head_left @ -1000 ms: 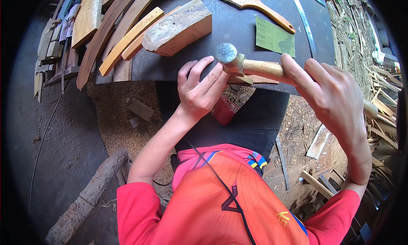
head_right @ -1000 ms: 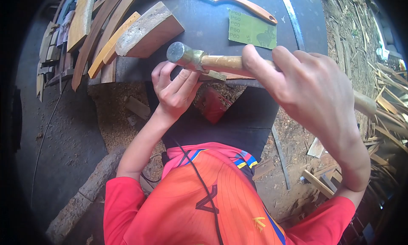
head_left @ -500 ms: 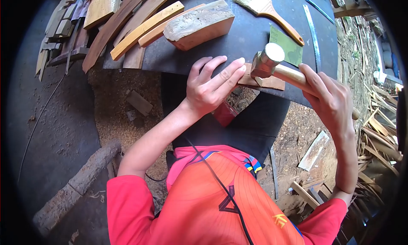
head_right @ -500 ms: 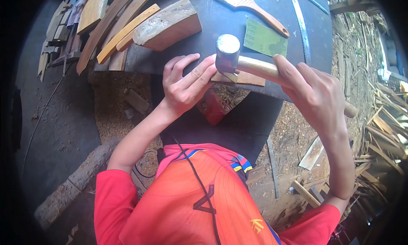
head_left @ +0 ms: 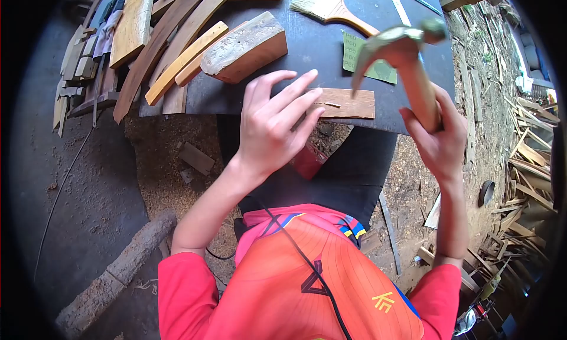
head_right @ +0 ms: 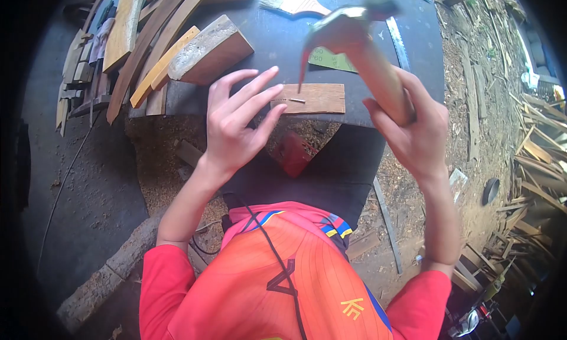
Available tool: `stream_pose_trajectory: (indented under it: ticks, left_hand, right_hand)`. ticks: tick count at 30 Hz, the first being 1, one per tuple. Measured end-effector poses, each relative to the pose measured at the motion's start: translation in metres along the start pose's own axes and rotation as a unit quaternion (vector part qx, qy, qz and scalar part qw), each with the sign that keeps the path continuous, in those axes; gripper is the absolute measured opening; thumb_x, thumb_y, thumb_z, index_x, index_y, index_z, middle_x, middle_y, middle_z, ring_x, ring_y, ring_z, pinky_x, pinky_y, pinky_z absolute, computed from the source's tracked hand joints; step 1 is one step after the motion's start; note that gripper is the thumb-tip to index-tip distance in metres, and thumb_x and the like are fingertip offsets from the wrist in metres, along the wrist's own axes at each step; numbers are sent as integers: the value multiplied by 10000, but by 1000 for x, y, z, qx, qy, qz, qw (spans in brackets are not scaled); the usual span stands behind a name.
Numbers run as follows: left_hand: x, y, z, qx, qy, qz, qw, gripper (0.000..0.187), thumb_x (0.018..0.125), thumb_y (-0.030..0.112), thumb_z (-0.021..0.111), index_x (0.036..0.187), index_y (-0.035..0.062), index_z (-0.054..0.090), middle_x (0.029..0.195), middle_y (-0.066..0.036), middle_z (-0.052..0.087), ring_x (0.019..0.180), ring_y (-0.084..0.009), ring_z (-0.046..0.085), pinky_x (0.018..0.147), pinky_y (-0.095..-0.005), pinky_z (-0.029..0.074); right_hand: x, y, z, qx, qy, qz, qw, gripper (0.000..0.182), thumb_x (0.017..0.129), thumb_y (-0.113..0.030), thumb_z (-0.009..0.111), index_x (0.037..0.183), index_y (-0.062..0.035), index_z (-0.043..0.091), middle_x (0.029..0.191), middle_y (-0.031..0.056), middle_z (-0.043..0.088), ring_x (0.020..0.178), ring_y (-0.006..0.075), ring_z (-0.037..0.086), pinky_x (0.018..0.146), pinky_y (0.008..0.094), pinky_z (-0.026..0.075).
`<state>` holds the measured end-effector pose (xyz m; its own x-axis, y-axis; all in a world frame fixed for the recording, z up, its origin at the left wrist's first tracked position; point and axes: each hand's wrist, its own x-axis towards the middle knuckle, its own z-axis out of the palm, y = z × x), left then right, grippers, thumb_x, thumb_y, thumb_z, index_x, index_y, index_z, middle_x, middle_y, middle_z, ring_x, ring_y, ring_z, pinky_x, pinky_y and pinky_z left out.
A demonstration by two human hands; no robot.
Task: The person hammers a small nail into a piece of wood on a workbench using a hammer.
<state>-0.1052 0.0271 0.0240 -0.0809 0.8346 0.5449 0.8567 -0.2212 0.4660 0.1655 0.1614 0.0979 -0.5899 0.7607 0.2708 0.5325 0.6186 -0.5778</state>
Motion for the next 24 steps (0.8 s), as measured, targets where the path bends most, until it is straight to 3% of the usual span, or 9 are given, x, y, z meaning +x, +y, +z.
stream_pose_trajectory:
  ticks: [3, 4, 10, 16, 19, 20, 21, 24]
  left_hand:
    - [19, -6, -1, -64, -73, 32, 995, 223, 862, 141, 879, 1070, 85, 821, 1400, -69, 763, 1209, -318, 680, 1050, -445, 507]
    - [24, -4, 1, -74, -87, 31, 993, 174, 873, 144, 869, 1012, 65, 801, 1470, -84, 720, 1246, -339, 659, 1083, -460, 506]
    - [55, 5, 3, -35, -195, 57, 979, 144, 903, 104, 823, 954, 24, 714, 1550, -179, 631, 1350, -375, 597, 1136, -485, 483]
    - [67, 17, 7, 53, -212, 102, 970, 147, 913, 39, 771, 1004, 3, 663, 1402, -186, 676, 1318, -379, 612, 1119, -469, 490]
    - [76, 15, -11, -28, -193, 28, 980, 145, 926, 17, 759, 1027, 3, 656, 1253, -160, 711, 1176, -365, 684, 1014, -435, 544]
    - [73, 12, -13, -65, -129, 8, 990, 117, 938, -3, 757, 1009, -5, 664, 1102, -147, 737, 992, -341, 737, 898, -385, 573]
    - [70, 11, -17, -105, -98, -37, 989, 92, 958, 55, 765, 990, -1, 698, 984, -150, 742, 910, -274, 751, 831, -368, 581]
    - [50, 4, -17, -235, -88, -180, 951, 85, 980, 51, 774, 1038, -9, 757, 988, -81, 768, 888, -150, 733, 837, -297, 573]
  right_hand:
    - [-35, 0, -2, 125, 66, 171, 975, 537, 889, -103, 895, 1373, -26, 675, 936, 57, 782, 811, 100, 722, 734, 278, 569]
    - [-45, 4, 0, 130, 93, 156, 975, 529, 898, -71, 885, 1375, -6, 666, 933, 23, 749, 765, 83, 682, 690, 260, 548]
    - [-99, -11, 21, 241, 170, 276, 915, 484, 923, -30, 856, 1356, 11, 641, 896, 18, 685, 659, 75, 628, 574, 244, 476]
    - [-126, -7, 39, 303, 166, 320, 882, 479, 971, -62, 841, 1381, 32, 613, 882, 20, 667, 640, 67, 607, 534, 238, 460]
    - [-137, -1, 41, 297, 167, 329, 881, 499, 971, -61, 839, 1403, 34, 608, 905, 13, 670, 647, 66, 608, 534, 237, 458]
    - [-140, 1, 40, 297, 161, 330, 881, 504, 971, -62, 839, 1407, 35, 607, 911, 12, 670, 649, 65, 606, 534, 236, 458]
    - [-142, 3, 40, 297, 154, 332, 882, 508, 971, -62, 839, 1412, 36, 606, 917, 11, 669, 651, 64, 605, 535, 236, 458]
    - [-146, 7, 43, 295, 140, 339, 882, 504, 970, -60, 838, 1409, 36, 609, 928, 9, 670, 655, 56, 600, 539, 234, 459]
